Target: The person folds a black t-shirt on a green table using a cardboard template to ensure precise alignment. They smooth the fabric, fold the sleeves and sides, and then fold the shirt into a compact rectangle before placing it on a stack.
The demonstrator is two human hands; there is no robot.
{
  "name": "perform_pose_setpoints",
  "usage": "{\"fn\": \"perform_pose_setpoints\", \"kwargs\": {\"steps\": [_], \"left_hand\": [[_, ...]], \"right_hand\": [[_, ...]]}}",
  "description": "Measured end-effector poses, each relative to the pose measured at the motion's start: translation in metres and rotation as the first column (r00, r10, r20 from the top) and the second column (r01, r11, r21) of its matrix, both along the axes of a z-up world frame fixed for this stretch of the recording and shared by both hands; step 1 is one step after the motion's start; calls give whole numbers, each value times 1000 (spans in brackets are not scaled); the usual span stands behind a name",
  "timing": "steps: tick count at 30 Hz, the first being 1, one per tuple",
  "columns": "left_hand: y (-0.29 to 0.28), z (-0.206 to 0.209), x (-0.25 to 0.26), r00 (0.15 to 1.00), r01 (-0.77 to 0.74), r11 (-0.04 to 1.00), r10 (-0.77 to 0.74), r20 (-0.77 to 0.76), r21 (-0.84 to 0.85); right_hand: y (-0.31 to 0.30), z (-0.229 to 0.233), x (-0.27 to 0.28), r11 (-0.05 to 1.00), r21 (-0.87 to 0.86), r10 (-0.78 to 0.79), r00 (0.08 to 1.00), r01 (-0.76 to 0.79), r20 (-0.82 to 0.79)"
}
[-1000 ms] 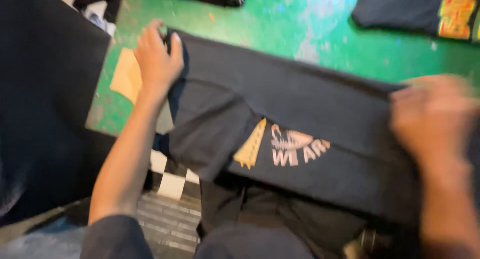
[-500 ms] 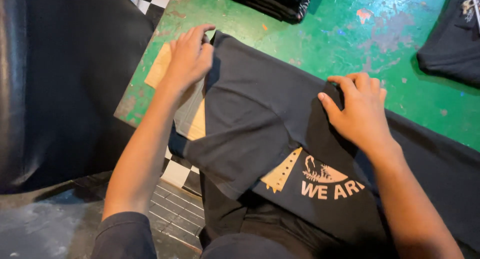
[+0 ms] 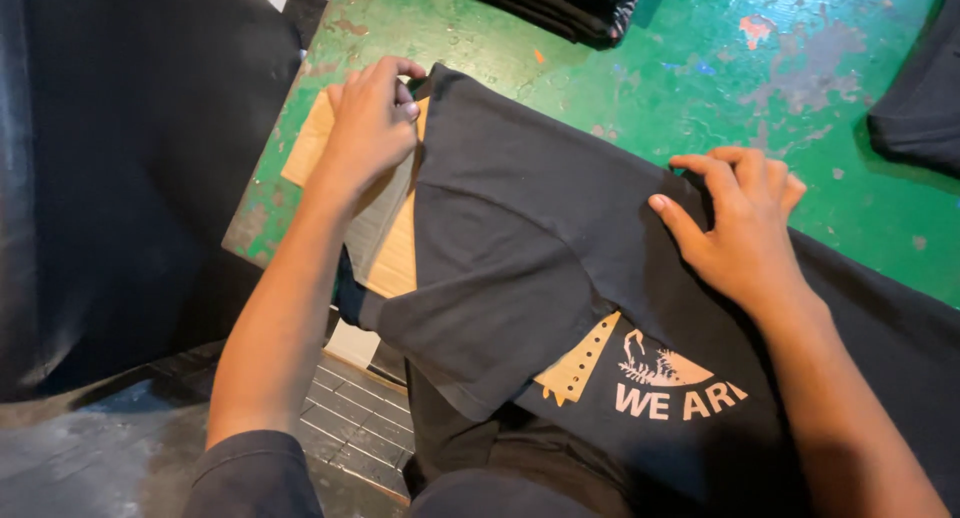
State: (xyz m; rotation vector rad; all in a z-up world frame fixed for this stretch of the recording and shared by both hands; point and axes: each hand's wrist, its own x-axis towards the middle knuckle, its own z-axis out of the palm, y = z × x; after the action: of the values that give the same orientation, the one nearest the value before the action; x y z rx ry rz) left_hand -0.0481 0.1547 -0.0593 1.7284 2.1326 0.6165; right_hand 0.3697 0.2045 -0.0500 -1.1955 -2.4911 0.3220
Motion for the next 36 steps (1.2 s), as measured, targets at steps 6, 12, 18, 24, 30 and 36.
{"fn": "perform_pose_setpoints", "kwargs": {"steps": [6,12,18,24,30,36], "left_hand": [[-6,-12,6,996,-32,987,46,-80,159],[-72,13,37,956,163,920,-57,-289,357],[-168,32,70,949,305,891,-258,-179,335],[-217,32,75,944,314,910,-331,15,271],[-231,27,73,903,427,865,-422,-79,263],[-228,6,86,840,449,855,-305,-449,260]], "right_hand": [[-7,7,-1,990,122,76,996,-71,-37],[-98,50,-39,857,274,469,881,-436,-67],[-182,27,-55,764,267,568,808,-588,153],[-191,2,-49,842,250,531,816,-478,-228],[-182,-1,-28,927,-305,11,828,-218,-560],[-190,16,-35,910,-400,-153,803,-113,-576]]}}
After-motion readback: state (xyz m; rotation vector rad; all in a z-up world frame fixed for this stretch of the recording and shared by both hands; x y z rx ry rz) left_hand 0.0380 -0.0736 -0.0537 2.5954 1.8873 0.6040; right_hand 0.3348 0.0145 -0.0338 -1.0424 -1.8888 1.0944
